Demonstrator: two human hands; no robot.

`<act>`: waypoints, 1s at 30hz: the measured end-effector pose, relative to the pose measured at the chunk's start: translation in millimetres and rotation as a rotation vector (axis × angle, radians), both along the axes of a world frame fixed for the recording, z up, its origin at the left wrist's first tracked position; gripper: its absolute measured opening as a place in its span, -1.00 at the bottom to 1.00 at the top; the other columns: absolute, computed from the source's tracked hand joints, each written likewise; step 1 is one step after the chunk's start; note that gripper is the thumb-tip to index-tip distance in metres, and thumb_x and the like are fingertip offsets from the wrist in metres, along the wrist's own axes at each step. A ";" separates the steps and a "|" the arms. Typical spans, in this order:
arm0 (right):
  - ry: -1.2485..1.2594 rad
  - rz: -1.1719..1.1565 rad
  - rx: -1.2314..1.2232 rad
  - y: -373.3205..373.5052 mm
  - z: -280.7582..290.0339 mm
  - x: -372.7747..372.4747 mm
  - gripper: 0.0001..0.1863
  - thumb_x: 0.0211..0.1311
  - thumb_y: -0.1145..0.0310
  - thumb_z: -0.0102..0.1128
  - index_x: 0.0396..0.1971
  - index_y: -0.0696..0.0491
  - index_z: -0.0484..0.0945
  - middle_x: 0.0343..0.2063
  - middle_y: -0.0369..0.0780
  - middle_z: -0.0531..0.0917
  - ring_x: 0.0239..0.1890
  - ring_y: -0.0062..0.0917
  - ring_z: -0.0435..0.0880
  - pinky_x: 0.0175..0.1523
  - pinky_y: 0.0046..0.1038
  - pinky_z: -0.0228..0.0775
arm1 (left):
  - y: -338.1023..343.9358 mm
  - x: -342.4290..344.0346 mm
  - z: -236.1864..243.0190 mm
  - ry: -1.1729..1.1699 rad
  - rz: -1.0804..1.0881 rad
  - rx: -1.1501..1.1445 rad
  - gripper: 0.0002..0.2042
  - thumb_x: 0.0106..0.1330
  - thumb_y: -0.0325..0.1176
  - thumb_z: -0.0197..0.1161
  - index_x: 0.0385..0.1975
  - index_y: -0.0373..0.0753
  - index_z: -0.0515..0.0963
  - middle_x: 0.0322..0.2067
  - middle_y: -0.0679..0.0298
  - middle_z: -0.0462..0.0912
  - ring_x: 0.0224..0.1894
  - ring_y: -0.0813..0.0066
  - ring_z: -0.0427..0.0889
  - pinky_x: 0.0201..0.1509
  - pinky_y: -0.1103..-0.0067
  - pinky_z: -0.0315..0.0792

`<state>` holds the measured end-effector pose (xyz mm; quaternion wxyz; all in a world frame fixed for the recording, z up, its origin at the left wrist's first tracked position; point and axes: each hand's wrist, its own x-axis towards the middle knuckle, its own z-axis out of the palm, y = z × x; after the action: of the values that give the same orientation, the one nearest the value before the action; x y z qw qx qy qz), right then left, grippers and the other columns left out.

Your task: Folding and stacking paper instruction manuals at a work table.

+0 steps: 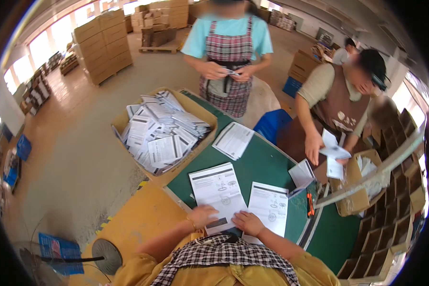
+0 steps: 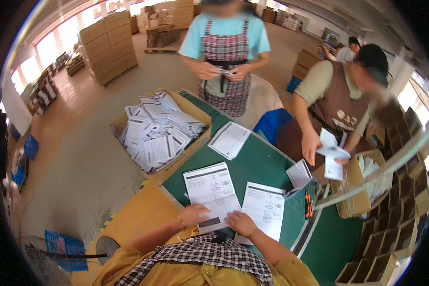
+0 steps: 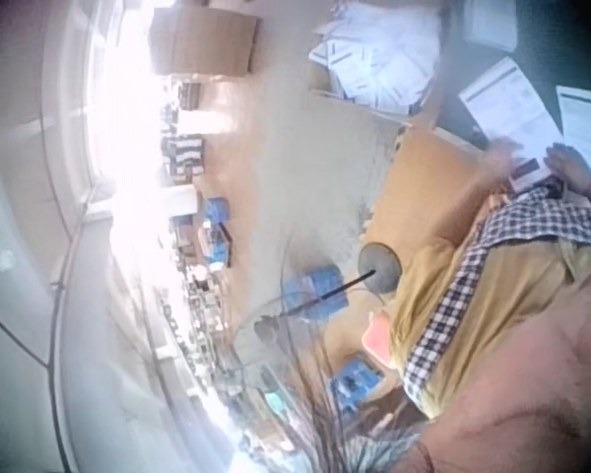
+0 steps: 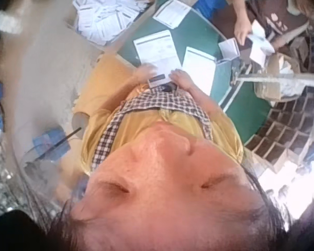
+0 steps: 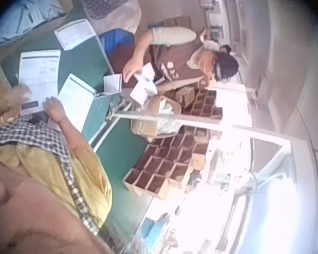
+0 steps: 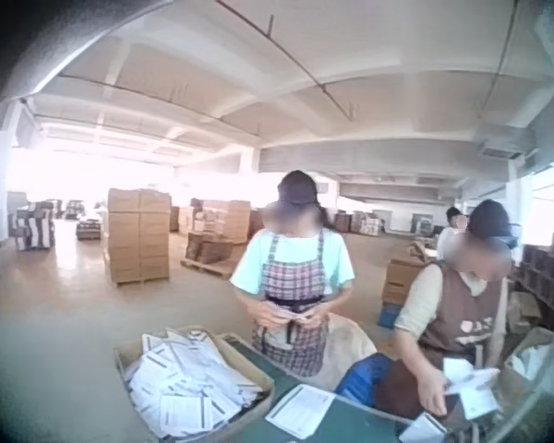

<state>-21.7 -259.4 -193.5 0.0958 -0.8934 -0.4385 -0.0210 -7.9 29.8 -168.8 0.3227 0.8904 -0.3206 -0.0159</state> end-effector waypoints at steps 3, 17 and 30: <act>0.152 -0.036 -0.072 7.7 21.0 8.4 -0.86 0.15 0.28 0.06 -0.34 -0.04 0.54 -0.33 -0.28 0.57 -0.16 -0.40 0.54 -0.10 -0.36 0.34 | -24.6 -29.1 -9.6 0.055 -0.030 0.089 -0.74 0.27 -0.20 0.09 -0.17 -0.21 0.54 -0.22 0.15 0.60 -0.12 0.14 0.55 0.00 0.37 0.41; -0.005 -0.403 0.696 -5.7 63.8 5.2 -0.72 0.09 0.40 0.18 -0.15 0.07 0.54 -0.17 -0.09 0.57 -0.04 -0.19 0.50 0.09 -0.24 0.31 | -44.7 -25.2 16.8 0.256 0.330 0.112 -0.77 0.11 -0.16 0.26 -0.50 -0.21 0.58 -0.44 0.08 0.62 -0.34 0.08 0.59 -0.22 0.31 0.46; 0.681 -0.816 1.192 1.0 64.8 -12.7 -0.66 0.27 0.31 0.11 -0.03 0.15 0.48 -0.09 -0.16 0.53 -0.09 -0.49 0.51 -0.08 -0.49 0.40 | -27.8 -12.9 69.0 1.013 0.373 -0.957 -0.84 0.34 -0.31 0.11 -0.25 -0.26 0.50 -0.38 0.38 0.53 -0.34 0.67 0.48 -0.27 0.68 0.38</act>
<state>-34.5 -258.4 -128.7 0.6708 -0.7390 0.0616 -0.0113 -20.8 2.0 -99.8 0.7838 0.5747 0.0539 -0.2293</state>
